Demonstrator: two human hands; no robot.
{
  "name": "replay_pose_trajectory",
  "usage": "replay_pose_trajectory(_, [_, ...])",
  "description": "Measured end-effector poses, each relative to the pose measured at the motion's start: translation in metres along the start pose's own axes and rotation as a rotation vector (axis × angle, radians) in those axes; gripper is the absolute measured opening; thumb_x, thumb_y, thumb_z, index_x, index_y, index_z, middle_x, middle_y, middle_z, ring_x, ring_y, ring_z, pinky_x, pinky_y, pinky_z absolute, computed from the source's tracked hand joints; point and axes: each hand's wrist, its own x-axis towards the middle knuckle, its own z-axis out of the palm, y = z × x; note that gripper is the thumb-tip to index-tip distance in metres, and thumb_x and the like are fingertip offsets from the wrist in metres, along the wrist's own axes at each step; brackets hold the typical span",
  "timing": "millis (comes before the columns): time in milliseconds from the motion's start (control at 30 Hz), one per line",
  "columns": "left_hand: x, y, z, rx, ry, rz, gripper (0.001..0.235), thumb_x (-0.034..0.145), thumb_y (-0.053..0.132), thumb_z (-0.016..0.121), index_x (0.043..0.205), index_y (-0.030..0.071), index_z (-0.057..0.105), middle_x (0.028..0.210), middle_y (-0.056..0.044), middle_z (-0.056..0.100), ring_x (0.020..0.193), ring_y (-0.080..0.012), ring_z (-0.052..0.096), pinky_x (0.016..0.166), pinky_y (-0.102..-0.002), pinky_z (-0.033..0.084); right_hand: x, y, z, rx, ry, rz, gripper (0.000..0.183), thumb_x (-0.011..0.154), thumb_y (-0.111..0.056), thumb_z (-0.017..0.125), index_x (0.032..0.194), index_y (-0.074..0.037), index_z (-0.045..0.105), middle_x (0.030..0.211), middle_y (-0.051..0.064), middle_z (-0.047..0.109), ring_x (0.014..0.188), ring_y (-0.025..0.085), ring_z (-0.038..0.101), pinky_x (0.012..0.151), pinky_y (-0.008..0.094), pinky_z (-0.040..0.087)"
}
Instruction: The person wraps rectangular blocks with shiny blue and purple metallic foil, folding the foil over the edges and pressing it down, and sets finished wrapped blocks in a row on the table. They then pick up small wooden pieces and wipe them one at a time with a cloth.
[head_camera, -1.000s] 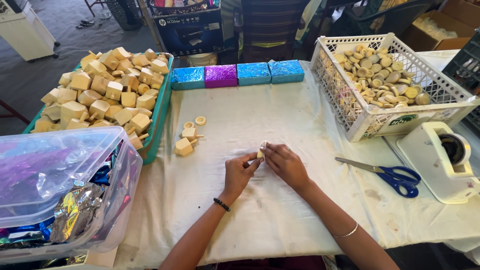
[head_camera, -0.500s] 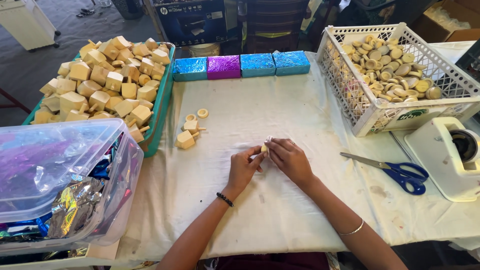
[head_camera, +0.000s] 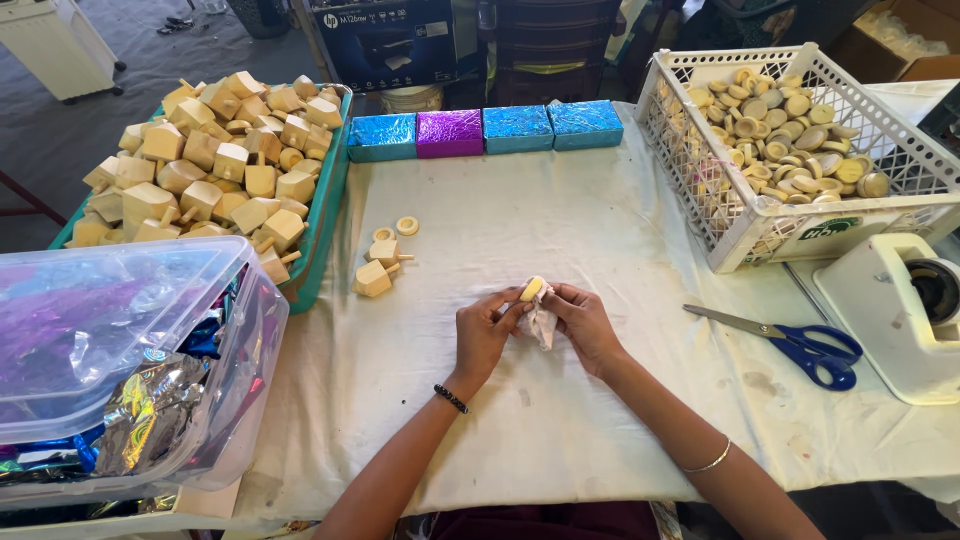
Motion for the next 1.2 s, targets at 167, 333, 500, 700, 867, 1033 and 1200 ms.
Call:
replay_pose_trajectory(167, [0.000,0.005,0.000,0.063,-0.093,-0.081,0.034,0.095,0.027,0.074,0.121,0.006,0.076,0.075,-0.009,0.077,0.059,-0.0083,0.070,0.055,-0.024,0.054,-0.009,-0.010,0.004,-0.636,0.154,-0.376,0.032,0.093,-0.016,0.073,0.123,-0.006,0.074,0.093,0.006,0.078,0.079,0.012,0.069,0.072,0.030,0.057])
replay_pose_trajectory(333, [-0.002,0.008,-0.001,0.123,-0.118,-0.042,0.036,0.093,0.026,0.072,0.123,0.006,0.073,0.078,-0.007,0.077,0.058,-0.0072,0.071,0.053,-0.024,0.053,-0.020,-0.023,0.013,-1.172,0.115,-0.860,0.037,0.090,-0.013,0.074,0.126,-0.013,0.074,0.098,0.009,0.077,0.079,0.018,0.068,0.071,0.032,0.056])
replay_pose_trajectory(500, [-0.002,0.005,-0.001,0.138,-0.070,-0.044,0.031,0.089,0.020,0.079,0.116,0.007,0.077,0.085,-0.008,0.081,0.050,-0.0091,0.062,0.047,-0.026,0.050,-0.005,0.003,0.003,-0.670,0.123,-0.462,0.034,0.094,-0.013,0.073,0.128,-0.011,0.076,0.098,0.008,0.075,0.079,0.010,0.067,0.070,0.027,0.055])
replay_pose_trajectory(700, [-0.002,0.002,0.001,0.084,-0.020,0.157,0.031,0.093,0.017,0.075,0.121,0.006,0.075,0.111,-0.009,0.078,0.069,-0.0044,0.070,0.051,-0.025,0.057,-0.004,-0.005,0.008,0.126,0.014,0.041,0.034,0.092,-0.017,0.068,0.124,-0.007,0.072,0.103,0.002,0.078,0.085,0.009,0.073,0.075,0.026,0.060])
replay_pose_trajectory(867, [-0.003,0.010,0.002,0.104,-0.115,-0.040,0.035,0.098,0.024,0.069,0.129,0.007,0.071,0.085,-0.010,0.078,0.054,-0.0088,0.065,0.052,-0.026,0.054,-0.010,-0.011,0.004,-0.645,0.140,-0.431,0.037,0.094,-0.018,0.073,0.130,-0.013,0.074,0.099,0.006,0.079,0.082,0.012,0.071,0.073,0.029,0.058])
replay_pose_trajectory(1033, [-0.005,0.012,0.000,0.241,-0.165,-0.023,0.037,0.098,0.023,0.067,0.132,0.008,0.069,0.079,-0.012,0.076,0.056,-0.0101,0.072,0.053,-0.026,0.053,-0.022,-0.028,0.013,-1.251,0.107,-1.024,0.038,0.090,-0.018,0.075,0.128,-0.019,0.073,0.110,0.007,0.078,0.088,0.019,0.071,0.072,0.031,0.058])
replay_pose_trajectory(1200, [-0.005,0.012,-0.001,0.225,-0.114,0.008,0.030,0.095,0.014,0.070,0.124,0.008,0.072,0.095,-0.008,0.080,0.057,-0.0127,0.073,0.053,-0.026,0.057,-0.008,-0.010,0.005,-0.577,0.087,-0.406,0.036,0.094,-0.014,0.069,0.129,-0.013,0.074,0.109,0.006,0.078,0.085,0.012,0.071,0.076,0.028,0.058])
